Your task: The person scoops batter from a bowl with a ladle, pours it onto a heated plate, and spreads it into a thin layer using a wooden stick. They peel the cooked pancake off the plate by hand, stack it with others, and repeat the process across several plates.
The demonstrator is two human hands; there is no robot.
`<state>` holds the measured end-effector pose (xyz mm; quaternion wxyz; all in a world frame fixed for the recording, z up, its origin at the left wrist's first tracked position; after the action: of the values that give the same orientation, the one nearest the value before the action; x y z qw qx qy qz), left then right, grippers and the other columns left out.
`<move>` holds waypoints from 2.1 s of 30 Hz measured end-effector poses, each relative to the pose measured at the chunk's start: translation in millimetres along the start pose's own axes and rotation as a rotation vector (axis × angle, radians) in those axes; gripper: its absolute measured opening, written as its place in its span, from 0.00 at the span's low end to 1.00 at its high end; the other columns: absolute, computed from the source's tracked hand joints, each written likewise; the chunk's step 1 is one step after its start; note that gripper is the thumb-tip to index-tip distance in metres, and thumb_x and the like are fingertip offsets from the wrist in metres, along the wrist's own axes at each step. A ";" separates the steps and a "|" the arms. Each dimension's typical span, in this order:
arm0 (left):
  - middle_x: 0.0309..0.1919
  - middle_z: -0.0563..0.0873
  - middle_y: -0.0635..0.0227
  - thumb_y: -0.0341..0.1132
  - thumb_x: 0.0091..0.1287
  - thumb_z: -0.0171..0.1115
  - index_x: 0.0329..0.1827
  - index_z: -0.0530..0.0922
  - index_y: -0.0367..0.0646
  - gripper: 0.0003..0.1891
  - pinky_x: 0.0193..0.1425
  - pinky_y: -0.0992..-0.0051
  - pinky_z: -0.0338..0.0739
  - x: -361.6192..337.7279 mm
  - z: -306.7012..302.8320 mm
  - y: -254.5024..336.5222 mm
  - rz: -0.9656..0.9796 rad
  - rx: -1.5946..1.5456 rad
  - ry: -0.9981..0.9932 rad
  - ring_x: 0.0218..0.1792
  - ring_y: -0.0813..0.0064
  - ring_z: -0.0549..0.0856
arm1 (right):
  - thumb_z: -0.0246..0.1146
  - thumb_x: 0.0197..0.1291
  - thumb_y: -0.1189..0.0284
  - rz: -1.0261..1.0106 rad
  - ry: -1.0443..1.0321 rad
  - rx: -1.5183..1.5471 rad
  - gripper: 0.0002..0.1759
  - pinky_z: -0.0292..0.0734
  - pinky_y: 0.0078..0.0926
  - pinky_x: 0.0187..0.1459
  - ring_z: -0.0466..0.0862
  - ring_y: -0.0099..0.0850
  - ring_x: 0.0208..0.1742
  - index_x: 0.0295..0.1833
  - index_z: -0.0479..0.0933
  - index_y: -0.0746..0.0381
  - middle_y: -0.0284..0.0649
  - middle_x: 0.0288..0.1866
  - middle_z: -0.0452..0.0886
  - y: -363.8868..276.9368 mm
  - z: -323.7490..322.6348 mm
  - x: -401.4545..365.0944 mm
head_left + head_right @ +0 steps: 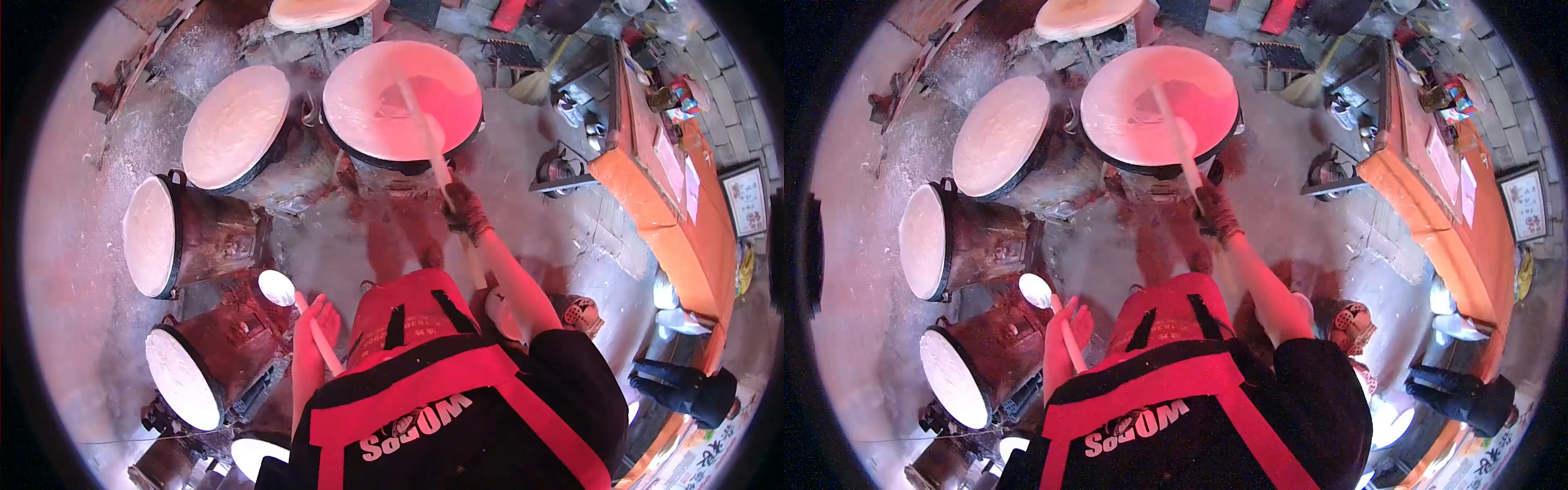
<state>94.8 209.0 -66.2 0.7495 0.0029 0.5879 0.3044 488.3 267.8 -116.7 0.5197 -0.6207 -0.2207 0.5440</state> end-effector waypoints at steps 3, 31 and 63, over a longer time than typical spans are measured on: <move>0.53 0.73 0.63 0.36 0.60 0.60 0.57 0.72 0.47 0.21 0.55 0.71 0.73 -3.1 28.7 -7.8 0.040 0.027 -0.002 0.49 0.71 0.74 | 0.52 0.63 0.58 0.164 -0.029 0.113 0.21 0.64 0.25 0.14 0.72 0.24 0.18 0.59 0.67 0.53 0.32 0.26 0.76 -26.6 0.8 1.1; 0.57 0.71 0.61 0.31 0.60 0.59 0.57 0.72 0.42 0.21 0.63 0.70 0.67 15.7 132.7 -46.5 0.049 -0.135 -0.069 0.57 0.69 0.71 | 0.51 0.63 0.57 0.071 -0.159 -0.022 0.15 0.62 0.25 0.16 0.69 0.27 0.14 0.48 0.73 0.53 0.35 0.22 0.75 -85.8 -154.6 118.7; 0.27 0.70 0.70 0.31 0.66 0.53 0.37 0.65 0.41 0.06 0.16 0.87 0.59 24.7 110.3 15.7 0.230 0.108 -0.164 0.18 0.86 0.65 | 0.62 0.59 0.63 -0.375 0.201 -0.247 0.25 0.65 0.23 0.59 0.75 0.28 0.57 0.60 0.71 0.64 0.43 0.57 0.76 -21.1 -18.2 68.1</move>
<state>188.2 272.1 -48.1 0.7540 0.1356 0.5358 0.3550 532.0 325.3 -130.8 0.5513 -0.6784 -0.3443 0.3424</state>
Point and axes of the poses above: each hand's wrist, its own x-axis towards the middle knuckle, its own z-axis out of the palm, y = z × x, the point moved 4 cm from there along x, towards the middle knuckle
